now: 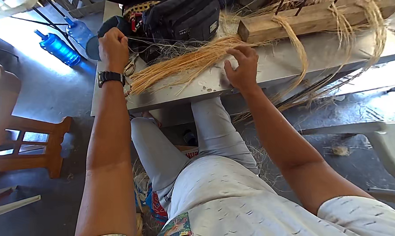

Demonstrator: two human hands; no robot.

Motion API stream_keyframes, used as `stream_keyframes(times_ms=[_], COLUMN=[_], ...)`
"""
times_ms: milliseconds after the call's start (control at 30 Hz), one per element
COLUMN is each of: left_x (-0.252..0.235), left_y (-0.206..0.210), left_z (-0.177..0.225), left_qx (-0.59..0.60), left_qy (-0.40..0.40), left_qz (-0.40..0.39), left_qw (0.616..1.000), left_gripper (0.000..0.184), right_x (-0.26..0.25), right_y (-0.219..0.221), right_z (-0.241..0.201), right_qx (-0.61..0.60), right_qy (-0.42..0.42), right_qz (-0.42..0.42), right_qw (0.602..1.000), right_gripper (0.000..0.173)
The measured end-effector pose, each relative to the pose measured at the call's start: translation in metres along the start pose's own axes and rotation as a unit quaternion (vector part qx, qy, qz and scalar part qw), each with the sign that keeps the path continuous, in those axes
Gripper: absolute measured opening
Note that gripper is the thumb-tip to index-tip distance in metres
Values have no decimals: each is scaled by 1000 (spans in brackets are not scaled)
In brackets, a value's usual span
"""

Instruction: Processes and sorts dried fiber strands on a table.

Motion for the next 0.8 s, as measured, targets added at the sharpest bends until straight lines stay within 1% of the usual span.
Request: stream_keyframes(times_ms=[100,167,200,300,367,433,500,600,633,700,733,800], left_x=[1,2,3,7,12,23,42,87,103,134,146,164], left_y=[3,4,5,6,5,1,-5,-8,-6,2,9,25], left_z=[-8,-14,-17,-20,-18,-11,-1,11,13,12,8,-1], left_qx=[25,36,40,46,58,74,80,84,81,79,83,104], left_qy=[13,24,29,34,37,52,80,95,100,111,116,121], left_qz=[-40,-57,-61,-61,-48,-26,20,108,130,154,162,152], left_qw=[999,997,997,996,996,996,993,986,983,979,976,975], left_gripper=[30,28,28,28,33,36,37,36,35,34,33,32], right_x=[3,0,-4,-23,-38,-51,-60,-68,-70,-73,-76,-85], right_y=[-8,-13,-15,-17,-3,14,26,36,40,46,47,44], right_z=[-5,-17,-26,-65,-88,-107,-122,-132,-131,-126,-124,-119], right_qx=[-23,-43,-59,-80,-76,-74,-54,14,32,55,54,12], right_qy=[-13,-42,-63,-133,-183,-210,-202,-168,-159,-164,-167,-158], right_qz=[35,66,62,-39,-114,-155,-188,-267,-285,-291,-287,-268], right_qw=[999,996,994,987,974,963,960,949,945,941,942,950], right_gripper=[30,27,28,28,27,26,25,26,26,22,21,21])
Point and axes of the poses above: each hand's wrist, its own x-axis away from the middle knuckle, its own y-axis out of the palm, z = x × y, the point moved 2 cm from there along -x, towards the middle knuckle, and after that the axes turned 13 degrees about x, right-handed, at the moved point
